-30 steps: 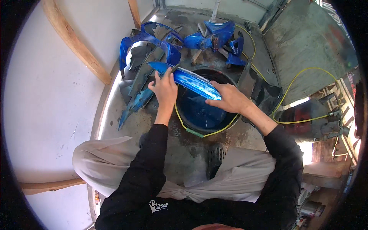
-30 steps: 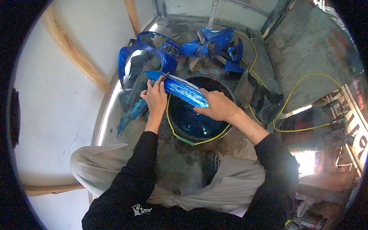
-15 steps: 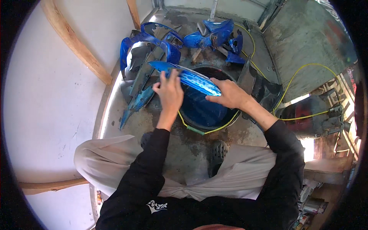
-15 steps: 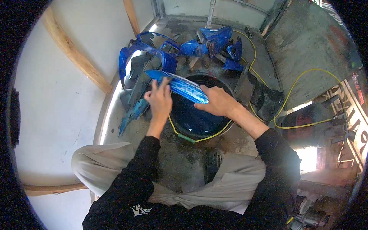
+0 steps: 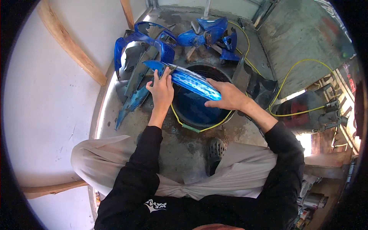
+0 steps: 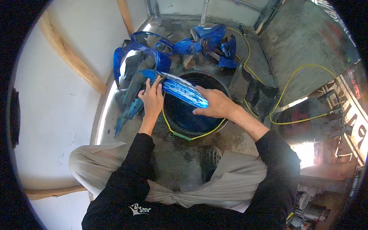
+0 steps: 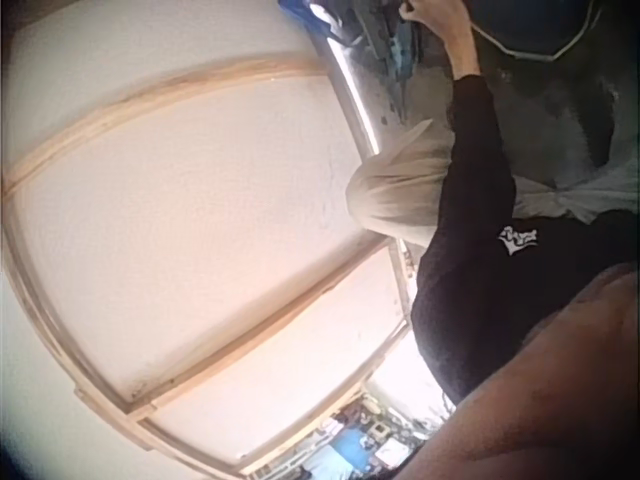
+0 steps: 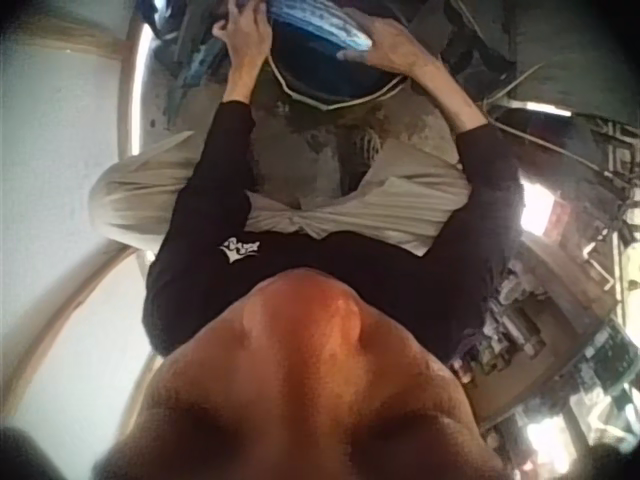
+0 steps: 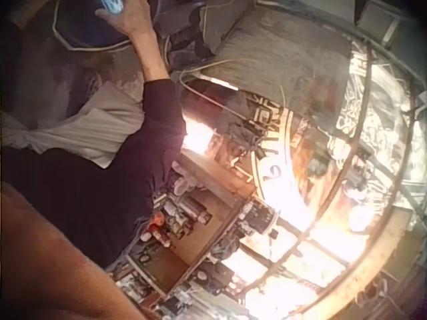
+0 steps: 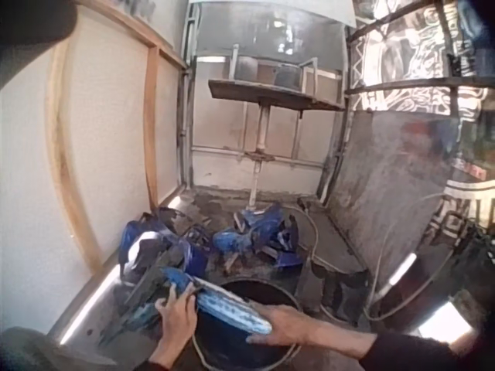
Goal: The person wets sandpaper in a bucket of water and rubs it across a motorcycle fairing part to sand the surface.
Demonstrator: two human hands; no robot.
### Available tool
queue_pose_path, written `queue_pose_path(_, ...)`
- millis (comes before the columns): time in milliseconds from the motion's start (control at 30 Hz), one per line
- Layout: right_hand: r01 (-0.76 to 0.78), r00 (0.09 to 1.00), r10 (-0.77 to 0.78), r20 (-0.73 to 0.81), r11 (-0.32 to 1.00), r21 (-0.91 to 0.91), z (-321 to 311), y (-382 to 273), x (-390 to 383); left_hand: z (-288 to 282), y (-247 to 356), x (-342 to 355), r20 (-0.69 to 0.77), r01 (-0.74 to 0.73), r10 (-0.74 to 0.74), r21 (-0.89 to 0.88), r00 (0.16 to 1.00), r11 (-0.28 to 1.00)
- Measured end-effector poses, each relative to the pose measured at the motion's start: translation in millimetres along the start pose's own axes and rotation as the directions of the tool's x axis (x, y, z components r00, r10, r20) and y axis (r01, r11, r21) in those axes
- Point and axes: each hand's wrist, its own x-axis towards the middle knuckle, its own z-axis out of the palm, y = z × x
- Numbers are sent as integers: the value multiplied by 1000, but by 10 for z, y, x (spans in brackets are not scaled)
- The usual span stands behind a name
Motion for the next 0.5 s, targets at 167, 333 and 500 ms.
queue_pose_path(167, -150, 979, 146, 139, 989, 18, -334, -162, -295, -74, 92, -21, -26, -5, 6, 24, 1000, 1000)
queue_pose_path(333, -144, 988, 138, 72, 986, 89, -237, -64, -489, -122, 1044, -396, -29, -224, 222, -100, 975, 969)
queue_pose_path(500, -207, 975, 205, 84, 978, 22, -309, -66, -507, -194, 1398, -645, 25, -418, 455, -353, 890, 837)
